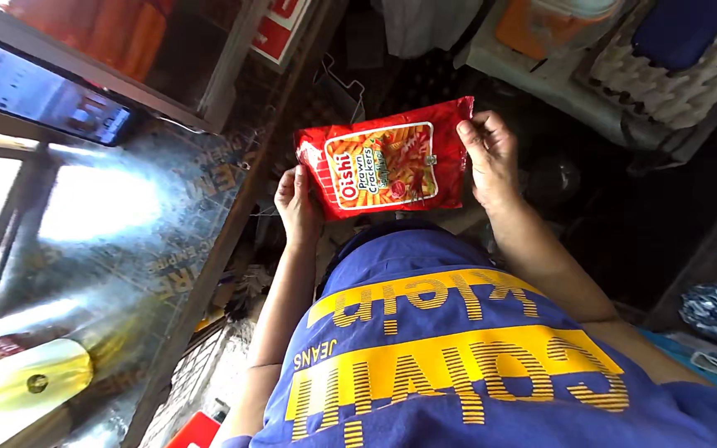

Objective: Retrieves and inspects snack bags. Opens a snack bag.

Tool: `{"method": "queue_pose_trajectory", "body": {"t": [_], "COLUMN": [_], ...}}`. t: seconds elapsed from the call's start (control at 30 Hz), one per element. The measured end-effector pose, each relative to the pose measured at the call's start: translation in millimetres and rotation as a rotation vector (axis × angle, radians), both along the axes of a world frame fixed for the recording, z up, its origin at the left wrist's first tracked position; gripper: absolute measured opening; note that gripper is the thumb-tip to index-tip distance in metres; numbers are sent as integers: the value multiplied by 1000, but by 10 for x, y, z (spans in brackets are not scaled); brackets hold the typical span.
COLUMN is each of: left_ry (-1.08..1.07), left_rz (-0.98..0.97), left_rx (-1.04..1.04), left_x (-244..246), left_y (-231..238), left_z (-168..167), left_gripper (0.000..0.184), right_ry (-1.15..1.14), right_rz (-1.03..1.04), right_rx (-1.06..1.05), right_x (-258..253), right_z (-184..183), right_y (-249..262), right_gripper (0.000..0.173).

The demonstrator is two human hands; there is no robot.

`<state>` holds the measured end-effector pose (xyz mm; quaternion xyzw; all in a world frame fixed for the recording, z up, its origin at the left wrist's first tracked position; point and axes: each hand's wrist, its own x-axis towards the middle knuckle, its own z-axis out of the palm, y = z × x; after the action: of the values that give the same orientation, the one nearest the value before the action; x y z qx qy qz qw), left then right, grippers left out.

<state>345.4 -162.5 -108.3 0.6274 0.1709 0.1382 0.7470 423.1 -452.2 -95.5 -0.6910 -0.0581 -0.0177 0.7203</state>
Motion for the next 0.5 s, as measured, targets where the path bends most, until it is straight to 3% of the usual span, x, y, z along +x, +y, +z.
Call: {"method": "queue_pose_trajectory", "body": {"t": [0.2, 0.5], "left_ry": [-158, -188], "left_rz": [57, -10], "left_rx": [312, 380], "left_x": [6, -14], "left_y": [-171, -25], "left_z": [-62, 83], "left_gripper": [19, 31], "right_ry": [-332, -442], "right_rz": [-145, -64], "right_rx": [-317, -240], "right_x": [-20, 57], "right_z": [98, 207], "right_y": [56, -54], "right_gripper": [16, 14]}}
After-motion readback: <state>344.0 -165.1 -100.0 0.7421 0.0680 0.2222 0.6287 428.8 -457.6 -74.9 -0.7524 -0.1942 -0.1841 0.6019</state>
